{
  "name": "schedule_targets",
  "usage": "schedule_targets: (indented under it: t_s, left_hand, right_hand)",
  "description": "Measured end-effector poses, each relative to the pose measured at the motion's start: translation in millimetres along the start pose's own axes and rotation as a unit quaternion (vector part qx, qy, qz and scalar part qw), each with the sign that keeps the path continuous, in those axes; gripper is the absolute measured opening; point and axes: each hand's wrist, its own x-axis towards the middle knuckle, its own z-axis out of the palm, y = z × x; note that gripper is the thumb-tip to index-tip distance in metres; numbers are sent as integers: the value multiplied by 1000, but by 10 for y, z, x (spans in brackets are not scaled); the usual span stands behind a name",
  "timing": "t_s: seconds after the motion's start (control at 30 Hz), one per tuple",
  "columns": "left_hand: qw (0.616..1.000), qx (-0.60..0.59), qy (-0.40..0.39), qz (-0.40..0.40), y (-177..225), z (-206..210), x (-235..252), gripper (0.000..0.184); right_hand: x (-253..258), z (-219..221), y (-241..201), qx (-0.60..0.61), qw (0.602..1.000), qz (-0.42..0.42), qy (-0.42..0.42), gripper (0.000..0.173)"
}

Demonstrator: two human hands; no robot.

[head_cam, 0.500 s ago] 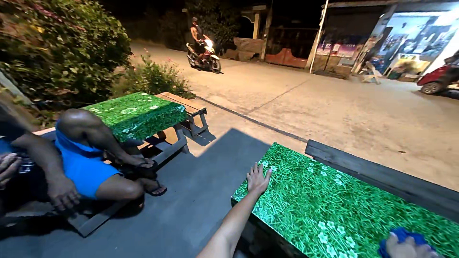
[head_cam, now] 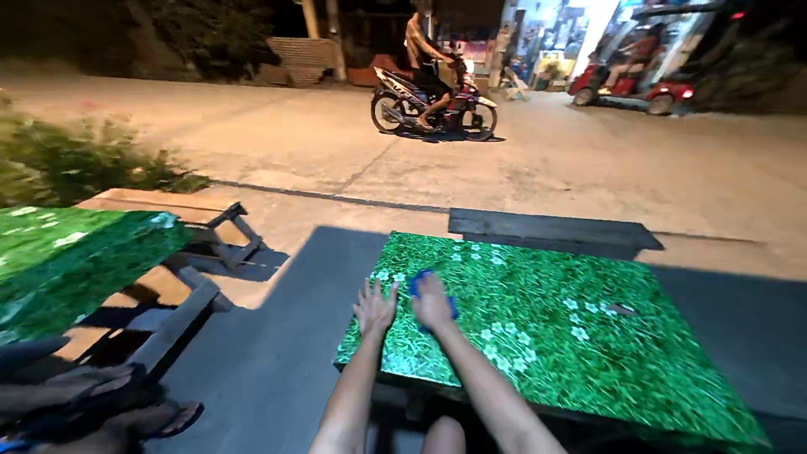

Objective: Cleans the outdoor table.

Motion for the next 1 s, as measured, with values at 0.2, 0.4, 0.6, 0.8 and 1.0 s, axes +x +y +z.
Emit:
schedule_targets:
  t_s: [0.2, 0.4, 0.6, 0.8, 1.0]
  left_hand:
    - [999, -32, 19, 32, -29, 38, -21, 75]
    - [998, -29, 29, 58, -19, 15, -71, 72]
    - [997, -30, 35, 66, -101, 85, -13, 74]
    - [997, -22, 32, 59, -106, 110, 31, 79]
    - [998, 9, 29, 46, -132, 183, 127, 79]
  right_hand:
    - [-1163, 210, -270, 22, 991, -115, -69, 53]
    - [-2133, -268, 670, 24, 1000, -4, 14, 49]
    - [-2521, -1054, 2032, -7, 969, 227, 98, 53]
    - [-2164, -1498, 2743, -22, 909, 391, 145, 55]
    - [-1474, -1327, 2674, -27, 886, 421, 190, 59]
